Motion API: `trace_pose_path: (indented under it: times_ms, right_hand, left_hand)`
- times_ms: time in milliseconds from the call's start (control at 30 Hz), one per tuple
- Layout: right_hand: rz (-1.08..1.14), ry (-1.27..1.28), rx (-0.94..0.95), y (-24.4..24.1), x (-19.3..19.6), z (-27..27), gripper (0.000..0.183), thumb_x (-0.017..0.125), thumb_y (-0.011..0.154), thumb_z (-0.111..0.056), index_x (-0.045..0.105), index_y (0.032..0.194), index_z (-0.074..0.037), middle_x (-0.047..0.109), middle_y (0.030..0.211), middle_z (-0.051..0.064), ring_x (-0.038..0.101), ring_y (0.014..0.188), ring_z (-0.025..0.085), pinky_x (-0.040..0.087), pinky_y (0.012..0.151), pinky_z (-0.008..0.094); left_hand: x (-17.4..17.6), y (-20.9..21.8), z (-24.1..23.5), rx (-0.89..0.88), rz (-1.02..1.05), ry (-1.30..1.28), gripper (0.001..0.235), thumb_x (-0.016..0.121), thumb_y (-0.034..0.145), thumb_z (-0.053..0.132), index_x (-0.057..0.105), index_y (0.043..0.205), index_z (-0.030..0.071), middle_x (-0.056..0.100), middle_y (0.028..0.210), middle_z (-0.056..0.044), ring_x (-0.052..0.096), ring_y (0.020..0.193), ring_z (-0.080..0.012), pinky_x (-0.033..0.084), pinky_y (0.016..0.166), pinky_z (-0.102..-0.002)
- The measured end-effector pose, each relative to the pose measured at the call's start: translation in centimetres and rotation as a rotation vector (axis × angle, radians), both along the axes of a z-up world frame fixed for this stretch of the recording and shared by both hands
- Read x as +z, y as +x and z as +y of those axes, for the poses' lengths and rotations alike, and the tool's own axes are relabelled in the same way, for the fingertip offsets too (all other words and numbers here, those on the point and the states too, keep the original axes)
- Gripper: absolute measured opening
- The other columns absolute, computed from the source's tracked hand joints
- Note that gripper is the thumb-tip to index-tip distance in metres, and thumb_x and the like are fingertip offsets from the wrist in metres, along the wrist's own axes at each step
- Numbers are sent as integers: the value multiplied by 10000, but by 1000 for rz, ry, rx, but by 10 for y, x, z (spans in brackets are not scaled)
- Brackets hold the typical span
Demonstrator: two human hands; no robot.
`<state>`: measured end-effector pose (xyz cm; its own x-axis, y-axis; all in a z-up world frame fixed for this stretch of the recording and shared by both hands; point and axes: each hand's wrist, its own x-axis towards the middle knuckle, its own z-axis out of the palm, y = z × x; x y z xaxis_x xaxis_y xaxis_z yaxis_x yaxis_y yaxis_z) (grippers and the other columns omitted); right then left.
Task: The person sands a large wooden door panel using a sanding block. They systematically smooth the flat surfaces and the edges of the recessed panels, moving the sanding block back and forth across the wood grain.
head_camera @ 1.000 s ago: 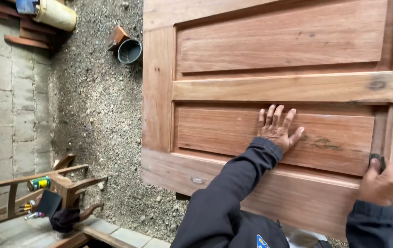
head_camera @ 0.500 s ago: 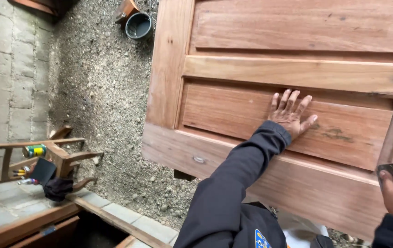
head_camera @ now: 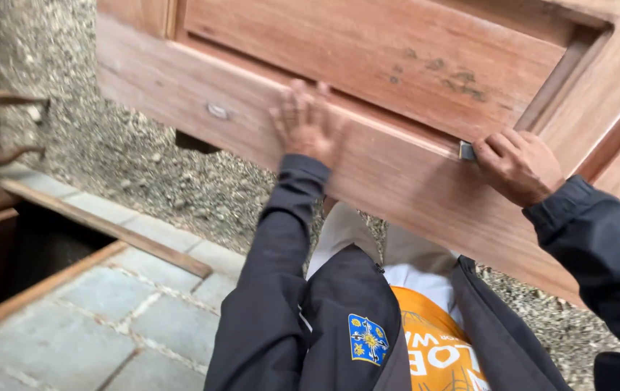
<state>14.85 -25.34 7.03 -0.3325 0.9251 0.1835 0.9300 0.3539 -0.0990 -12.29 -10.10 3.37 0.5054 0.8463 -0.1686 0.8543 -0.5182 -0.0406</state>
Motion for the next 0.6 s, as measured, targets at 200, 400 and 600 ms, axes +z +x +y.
trace_pose_path:
  times_ms: [200,400,600]
  right_hand:
    - [74,27,94,-5,-17,14,77,446,858,-17,522,870,-19,443,714,72,473,642,222,394,504,302]
    - [-21,233,68,-35,-31,46,166,449,857,-63,441,699,-113,374,639,8,403,555,152,337,432,248]
    - [-25,133,5,-23,-23,27,85,530,840,-71,516,763,-104,457,685,23,476,592,172,372,486,248]
  left_hand:
    - [-7,-30,18,358,289,43,623,212,896,721,-3,1354,357,-83,1399,-67,-28,1322,-239,26,1072,-480]
    - [8,-30,19,356,236,22,580,202,891,691,41,1353,379,-41,1412,-52,-23,1315,-225,9,1068,-460]
    - [17,-32,26,387,261,22,625,155,861,697,-4,1338,326,-17,1404,-82,32,1321,-249,60,1064,-449]
